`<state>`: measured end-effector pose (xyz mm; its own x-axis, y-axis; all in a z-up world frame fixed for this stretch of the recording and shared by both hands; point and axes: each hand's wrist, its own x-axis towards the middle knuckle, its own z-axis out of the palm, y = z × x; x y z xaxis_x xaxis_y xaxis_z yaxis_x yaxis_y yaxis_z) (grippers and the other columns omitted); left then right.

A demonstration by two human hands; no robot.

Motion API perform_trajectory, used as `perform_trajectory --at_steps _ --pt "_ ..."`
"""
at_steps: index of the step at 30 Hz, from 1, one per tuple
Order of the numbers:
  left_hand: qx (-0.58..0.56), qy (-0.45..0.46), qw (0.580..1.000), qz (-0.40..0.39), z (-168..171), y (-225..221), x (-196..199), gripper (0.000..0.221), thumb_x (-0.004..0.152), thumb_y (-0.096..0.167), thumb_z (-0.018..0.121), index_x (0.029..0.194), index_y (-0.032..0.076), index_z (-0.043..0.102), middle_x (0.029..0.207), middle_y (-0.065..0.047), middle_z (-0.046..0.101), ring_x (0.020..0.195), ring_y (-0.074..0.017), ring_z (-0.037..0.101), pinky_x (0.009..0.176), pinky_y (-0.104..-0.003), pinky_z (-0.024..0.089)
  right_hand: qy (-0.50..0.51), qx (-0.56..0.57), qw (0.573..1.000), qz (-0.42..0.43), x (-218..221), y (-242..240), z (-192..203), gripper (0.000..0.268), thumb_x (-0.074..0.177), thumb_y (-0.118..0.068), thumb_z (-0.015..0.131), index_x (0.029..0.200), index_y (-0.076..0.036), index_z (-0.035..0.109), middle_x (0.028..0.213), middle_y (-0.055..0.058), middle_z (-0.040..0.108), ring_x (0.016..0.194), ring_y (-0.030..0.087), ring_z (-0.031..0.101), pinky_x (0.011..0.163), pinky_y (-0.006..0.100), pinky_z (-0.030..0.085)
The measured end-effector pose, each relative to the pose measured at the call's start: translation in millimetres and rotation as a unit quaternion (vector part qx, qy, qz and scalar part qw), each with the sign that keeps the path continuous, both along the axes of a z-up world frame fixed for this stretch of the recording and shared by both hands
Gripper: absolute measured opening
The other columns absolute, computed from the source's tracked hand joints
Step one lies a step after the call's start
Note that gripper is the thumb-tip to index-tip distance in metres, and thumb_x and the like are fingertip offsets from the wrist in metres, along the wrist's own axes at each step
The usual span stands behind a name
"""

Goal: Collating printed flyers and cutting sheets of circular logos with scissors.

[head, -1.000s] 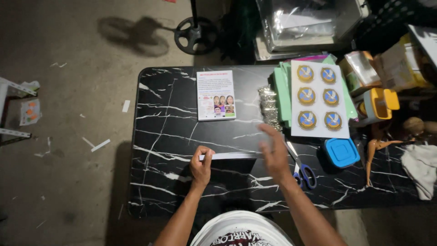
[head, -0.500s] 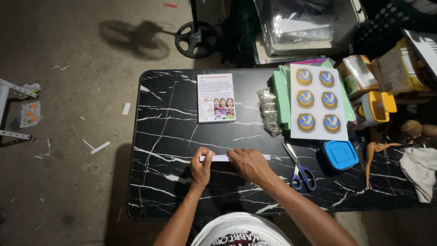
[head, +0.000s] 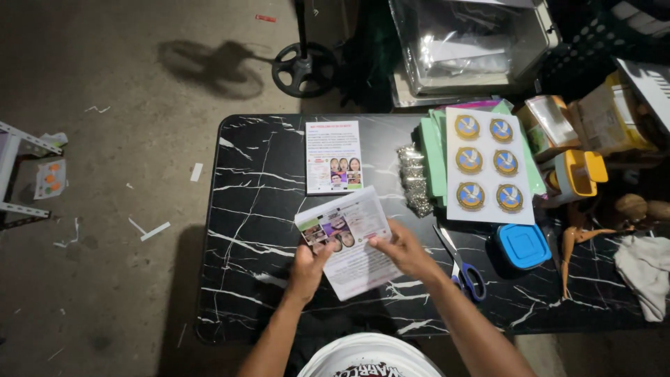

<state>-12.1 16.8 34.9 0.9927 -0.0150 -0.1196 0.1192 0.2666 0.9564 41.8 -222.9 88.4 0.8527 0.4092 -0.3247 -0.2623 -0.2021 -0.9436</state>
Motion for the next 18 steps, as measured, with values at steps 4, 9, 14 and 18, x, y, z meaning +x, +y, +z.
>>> perform_trajectory --at_steps 4,9,14,18 --pt "0.276 0.149 0.949 0.025 -5.4 -2.0 0.0 0.039 0.094 0.036 0.074 0.111 0.001 0.074 0.101 -0.016 0.079 0.091 -0.0268 0.072 0.086 -0.038 0.055 -0.065 0.083 0.994 -0.033 -13.9 -3.5 -59.3 0.034 0.096 -0.012 0.067 0.128 -0.004 0.06 0.112 0.007 0.073 0.101 0.015 0.068 0.089 0.033 0.056" --pt "0.21 -0.205 0.951 0.093 14.1 -15.9 -5.6 0.021 0.102 0.023 0.067 0.115 0.007 0.068 0.11 -0.011 0.071 0.103 -0.025 0.071 0.089 -0.034 0.055 -0.198 -0.072 0.975 -0.067 -26.5 -11.0 -127.4 0.014 0.1 -0.01 0.07 0.113 -0.005 0.07 0.101 0.006 0.078 0.095 0.016 0.072 0.087 0.031 0.058" --pt "0.197 -0.186 0.958 0.09 -16.3 -23.5 -5.2 0.021 0.099 0.023 0.068 0.11 0.005 0.063 0.107 -0.012 0.07 0.1 -0.0249 0.07 0.087 -0.034 0.055 -0.184 0.034 0.975 -0.117 -35.1 4.7 -126.8 0.023 0.1 -0.009 0.065 0.123 -0.004 0.06 0.111 0.009 0.071 0.103 0.017 0.066 0.093 0.031 0.053" --pt "0.214 -0.126 0.966 0.075 -15.3 -22.0 -3.5 0.02 0.097 0.024 0.068 0.106 0.006 0.063 0.104 -0.008 0.072 0.097 -0.0224 0.072 0.084 -0.033 0.056 -0.14 0.031 0.984 -0.105 -31.1 -6.2 -125.6 0.033 0.098 -0.019 0.07 0.126 -0.005 0.06 0.121 0.011 0.072 0.112 0.022 0.067 0.1 0.035 0.053"
